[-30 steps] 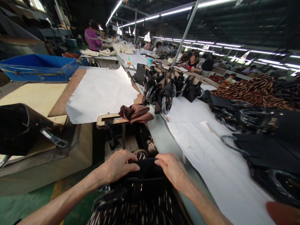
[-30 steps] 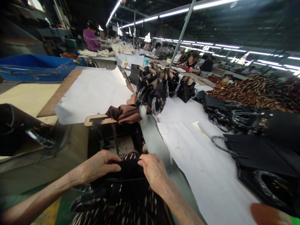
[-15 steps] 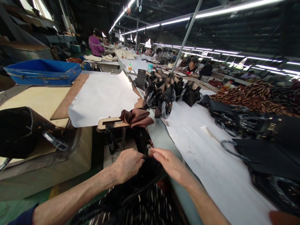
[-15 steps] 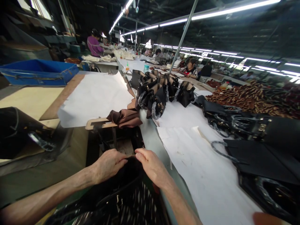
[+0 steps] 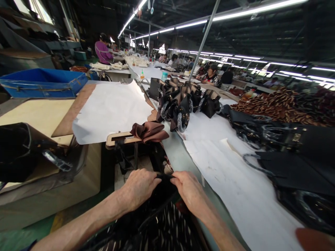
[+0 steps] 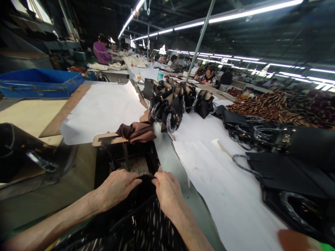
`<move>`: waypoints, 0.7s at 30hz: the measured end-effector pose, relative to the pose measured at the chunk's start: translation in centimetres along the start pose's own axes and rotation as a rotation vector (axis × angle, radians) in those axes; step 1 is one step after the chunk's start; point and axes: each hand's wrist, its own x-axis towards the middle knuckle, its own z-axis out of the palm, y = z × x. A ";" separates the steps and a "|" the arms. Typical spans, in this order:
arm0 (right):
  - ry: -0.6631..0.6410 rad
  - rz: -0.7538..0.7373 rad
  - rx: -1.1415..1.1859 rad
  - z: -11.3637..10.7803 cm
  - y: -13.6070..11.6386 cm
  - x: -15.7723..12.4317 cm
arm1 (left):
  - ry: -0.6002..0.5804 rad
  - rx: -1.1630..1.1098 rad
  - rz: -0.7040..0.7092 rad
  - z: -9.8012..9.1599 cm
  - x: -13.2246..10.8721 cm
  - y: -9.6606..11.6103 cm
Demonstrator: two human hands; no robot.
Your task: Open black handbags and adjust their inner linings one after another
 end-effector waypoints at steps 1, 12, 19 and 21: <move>-0.005 -0.003 0.002 0.0 0.1 0.1 | -0.003 -0.012 0.002 -0.2 0.0 0.1; -0.045 -0.122 0.111 -0.1 1.4 0.8 | 0.001 0.145 0.213 0.0 2.5 1.2; -0.051 -0.094 0.332 0.3 2.6 4.2 | 0.053 0.140 0.190 -1.1 4.9 0.3; -0.033 -0.070 0.485 0.0 2.2 4.4 | 0.098 0.128 0.141 -2.2 5.4 -0.2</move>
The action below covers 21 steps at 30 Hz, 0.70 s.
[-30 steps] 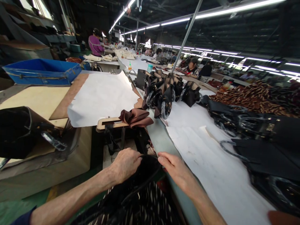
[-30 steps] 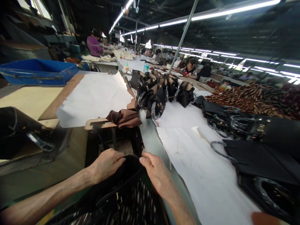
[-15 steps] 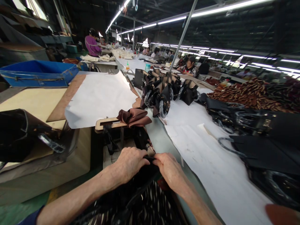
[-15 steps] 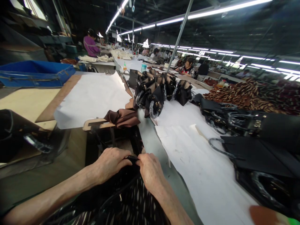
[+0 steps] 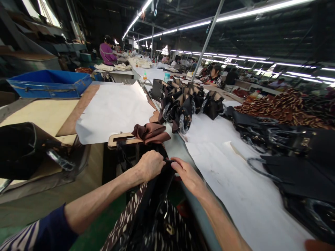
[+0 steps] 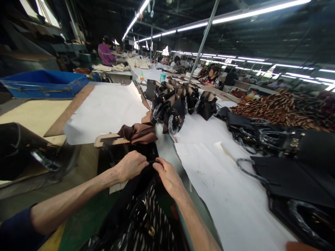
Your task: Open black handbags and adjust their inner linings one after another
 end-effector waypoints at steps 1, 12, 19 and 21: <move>0.008 0.004 0.075 0.0 -0.3 -0.2 | 0.020 -0.006 -0.027 -0.5 0.1 -0.3; 0.089 0.179 -0.321 1.7 0.5 -4.7 | 0.115 -0.146 -0.205 -0.3 -1.7 -0.4; 0.073 0.097 -0.418 1.3 1.8 -5.1 | 0.104 -0.223 -0.208 -0.1 -2.1 -1.7; 0.099 0.079 -0.450 1.1 2.1 -5.0 | 0.098 -0.245 -0.226 -0.1 -2.2 -1.8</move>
